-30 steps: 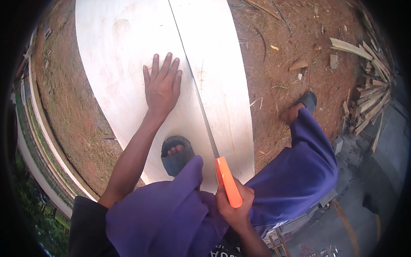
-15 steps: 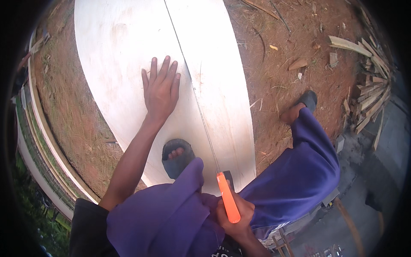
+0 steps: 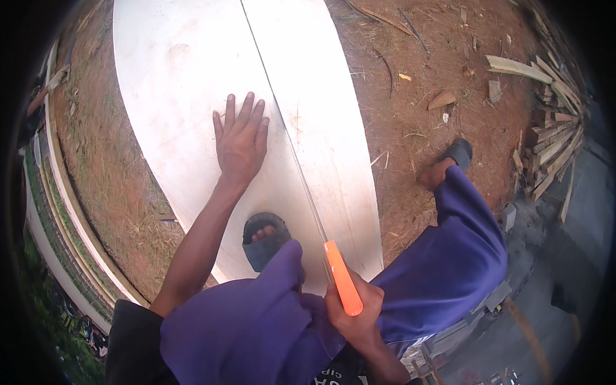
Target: The person uses a hand saw to cut a long plank of light-colored wood placed on the ground. They hold the saw with their right hand and stabilize the wood with their left hand, sawing back and forth along a straight line. The cut progresses steadily through the plank.
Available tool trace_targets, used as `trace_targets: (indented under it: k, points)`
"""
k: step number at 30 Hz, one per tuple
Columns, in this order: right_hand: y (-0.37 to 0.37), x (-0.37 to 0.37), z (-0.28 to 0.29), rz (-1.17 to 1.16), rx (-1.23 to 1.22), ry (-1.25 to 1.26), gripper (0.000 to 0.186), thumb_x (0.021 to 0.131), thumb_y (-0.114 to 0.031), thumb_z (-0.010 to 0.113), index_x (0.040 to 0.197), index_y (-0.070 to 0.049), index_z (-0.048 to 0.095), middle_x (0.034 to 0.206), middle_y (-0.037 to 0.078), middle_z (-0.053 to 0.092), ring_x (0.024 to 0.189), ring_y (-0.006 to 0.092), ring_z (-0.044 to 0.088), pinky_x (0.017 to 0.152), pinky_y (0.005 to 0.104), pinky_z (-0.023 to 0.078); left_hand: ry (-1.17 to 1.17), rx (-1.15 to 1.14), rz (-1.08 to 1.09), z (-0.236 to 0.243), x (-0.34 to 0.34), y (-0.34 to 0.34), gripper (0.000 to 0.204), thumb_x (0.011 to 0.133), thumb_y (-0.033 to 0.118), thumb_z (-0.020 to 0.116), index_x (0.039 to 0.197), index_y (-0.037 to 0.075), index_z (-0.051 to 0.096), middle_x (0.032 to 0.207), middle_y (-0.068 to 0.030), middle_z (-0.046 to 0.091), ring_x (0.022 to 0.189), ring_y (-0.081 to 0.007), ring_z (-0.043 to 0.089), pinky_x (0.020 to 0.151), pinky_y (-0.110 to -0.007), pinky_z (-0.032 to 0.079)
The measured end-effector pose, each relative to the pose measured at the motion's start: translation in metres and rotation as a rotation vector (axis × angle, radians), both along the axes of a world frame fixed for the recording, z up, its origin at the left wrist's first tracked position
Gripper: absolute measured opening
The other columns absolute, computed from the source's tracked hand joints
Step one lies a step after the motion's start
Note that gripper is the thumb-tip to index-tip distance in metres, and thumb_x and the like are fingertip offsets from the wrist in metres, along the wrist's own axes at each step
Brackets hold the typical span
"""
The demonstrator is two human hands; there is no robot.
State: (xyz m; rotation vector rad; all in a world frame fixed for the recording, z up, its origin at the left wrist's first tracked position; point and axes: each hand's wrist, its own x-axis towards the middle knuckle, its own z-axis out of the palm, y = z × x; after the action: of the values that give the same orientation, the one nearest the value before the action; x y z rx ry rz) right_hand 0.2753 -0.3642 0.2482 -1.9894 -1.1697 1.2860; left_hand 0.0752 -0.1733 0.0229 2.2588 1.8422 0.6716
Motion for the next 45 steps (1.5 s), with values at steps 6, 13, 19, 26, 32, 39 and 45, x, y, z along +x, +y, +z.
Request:
trace_targets:
  k: [6, 13, 19, 26, 32, 39, 45]
  points:
    - [0.079, -0.028, -0.069, -0.118, -0.017, 0.122, 0.019, 0.083, 0.005, 0.059, 0.099, 0.009, 0.069, 0.062, 0.003, 0.052, 0.06, 0.0044, 0.046, 0.054, 0.0272, 0.042, 0.07, -0.058, 0.011, 0.002, 0.001, -0.005, 0.035, 0.103, 0.027, 0.06, 0.134, 0.012, 0.068, 0.149, -0.0085, 0.057, 0.149, -0.038, 0.039, 0.12, -0.064, 0.022]
    - [0.106, -0.036, -0.083, -0.104, -0.029, 0.113, 0.01, 0.086, -0.001, 0.06, 0.088, 0.007, 0.063, 0.06, 0.005, 0.05, 0.058, 0.0075, 0.044, 0.054, 0.0318, 0.041, 0.057, -0.026, -0.003, 0.004, 0.0, 0.0, 0.036, 0.103, 0.027, 0.06, 0.135, 0.013, 0.068, 0.15, -0.0081, 0.057, 0.149, -0.0379, 0.038, 0.121, -0.064, 0.022]
    - [-0.012, 0.004, -0.004, 0.007, 0.016, 0.005, 0.039, 0.083, 0.008, 0.062, 0.121, 0.012, 0.067, 0.073, 0.006, 0.065, 0.066, 0.0067, 0.061, 0.059, 0.0243, 0.048, 0.019, -0.032, 0.003, -0.002, 0.001, -0.005, 0.035, 0.103, 0.027, 0.061, 0.134, 0.013, 0.069, 0.149, -0.008, 0.058, 0.149, -0.0375, 0.038, 0.121, -0.064, 0.021]
    - [0.178, -0.043, -0.101, -0.109, -0.028, 0.077, 0.017, 0.086, -0.006, 0.061, 0.076, 0.006, 0.053, 0.057, 0.008, 0.044, 0.057, 0.0106, 0.04, 0.053, 0.0361, 0.039, 0.021, -0.004, -0.046, -0.001, 0.011, 0.003, 0.034, 0.103, 0.026, 0.061, 0.133, 0.013, 0.069, 0.148, -0.0082, 0.058, 0.149, -0.0381, 0.038, 0.12, -0.064, 0.022]
    - [0.038, -0.009, -0.027, 0.006, 0.018, 0.007, 0.024, 0.085, 0.005, 0.061, 0.108, 0.011, 0.067, 0.07, 0.007, 0.062, 0.064, 0.0077, 0.056, 0.059, 0.0265, 0.048, 0.042, -0.03, 0.009, 0.001, -0.003, -0.004, 0.033, 0.103, 0.026, 0.06, 0.132, 0.012, 0.07, 0.148, -0.0085, 0.058, 0.149, -0.0384, 0.038, 0.12, -0.064, 0.023]
    - [0.085, -0.033, -0.074, -0.046, 0.025, 0.025, 0.024, 0.084, 0.0, 0.062, 0.106, 0.01, 0.067, 0.062, 0.009, 0.055, 0.058, 0.009, 0.052, 0.057, 0.0305, 0.046, 0.039, -0.062, -0.012, -0.001, 0.008, -0.005, 0.034, 0.102, 0.026, 0.061, 0.133, 0.012, 0.069, 0.149, -0.0082, 0.058, 0.149, -0.0382, 0.038, 0.12, -0.065, 0.022]
    - [0.122, -0.036, -0.089, -0.109, -0.046, 0.101, 0.015, 0.085, -0.001, 0.06, 0.096, 0.009, 0.064, 0.059, 0.006, 0.05, 0.057, 0.0078, 0.045, 0.054, 0.0312, 0.042, 0.035, -0.031, -0.022, 0.001, 0.003, 0.002, 0.035, 0.102, 0.027, 0.061, 0.133, 0.012, 0.069, 0.149, -0.0081, 0.058, 0.149, -0.0382, 0.038, 0.121, -0.064, 0.021]
